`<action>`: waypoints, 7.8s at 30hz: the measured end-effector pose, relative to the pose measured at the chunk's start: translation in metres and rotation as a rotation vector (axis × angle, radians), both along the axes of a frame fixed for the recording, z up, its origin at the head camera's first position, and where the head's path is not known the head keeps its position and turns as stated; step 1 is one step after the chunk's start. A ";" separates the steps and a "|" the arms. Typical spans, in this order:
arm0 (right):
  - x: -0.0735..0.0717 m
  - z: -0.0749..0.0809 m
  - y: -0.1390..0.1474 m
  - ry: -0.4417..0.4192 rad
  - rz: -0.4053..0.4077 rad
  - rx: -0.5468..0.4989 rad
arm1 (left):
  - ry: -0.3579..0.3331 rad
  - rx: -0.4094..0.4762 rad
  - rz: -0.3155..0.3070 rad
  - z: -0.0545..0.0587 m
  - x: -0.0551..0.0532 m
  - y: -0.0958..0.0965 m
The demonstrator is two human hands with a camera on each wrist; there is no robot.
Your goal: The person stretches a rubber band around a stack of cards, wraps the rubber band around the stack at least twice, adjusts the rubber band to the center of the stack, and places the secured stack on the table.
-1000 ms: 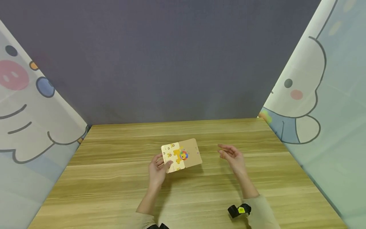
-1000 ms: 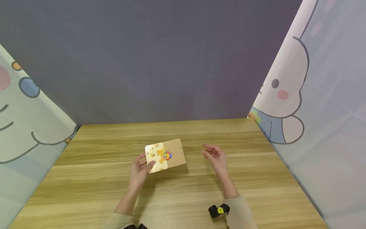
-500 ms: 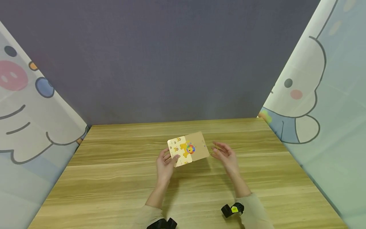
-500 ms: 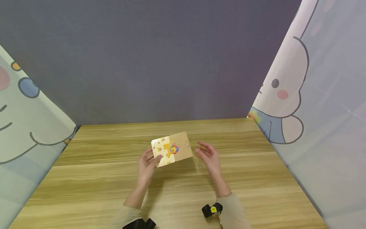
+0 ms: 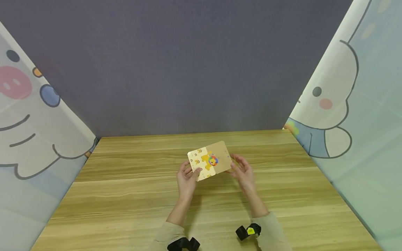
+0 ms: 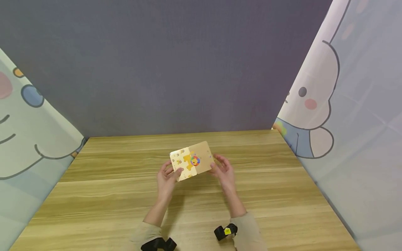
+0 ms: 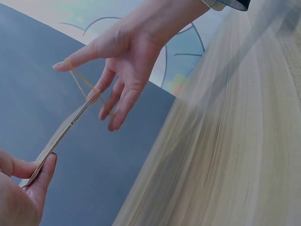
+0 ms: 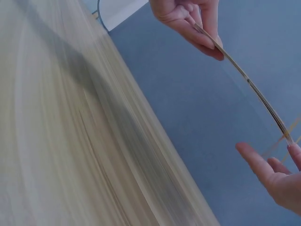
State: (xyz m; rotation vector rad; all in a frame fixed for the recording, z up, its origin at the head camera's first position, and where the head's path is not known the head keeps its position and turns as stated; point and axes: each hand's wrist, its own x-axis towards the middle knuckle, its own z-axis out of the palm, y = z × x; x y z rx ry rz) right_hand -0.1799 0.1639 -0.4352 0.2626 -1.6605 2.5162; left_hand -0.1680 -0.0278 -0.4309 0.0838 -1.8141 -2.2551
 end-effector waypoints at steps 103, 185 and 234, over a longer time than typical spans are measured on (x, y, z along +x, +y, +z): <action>-0.034 0.060 0.030 1.200 0.149 1.420 | -0.025 -0.276 -0.698 -0.014 0.006 -0.051; 0.009 -0.025 -0.005 0.346 0.314 0.014 | -0.043 0.067 -0.088 -0.004 0.016 -0.033; 0.045 -0.011 -0.051 -0.401 -0.103 -0.101 | 0.123 -0.187 0.019 0.022 0.024 -0.014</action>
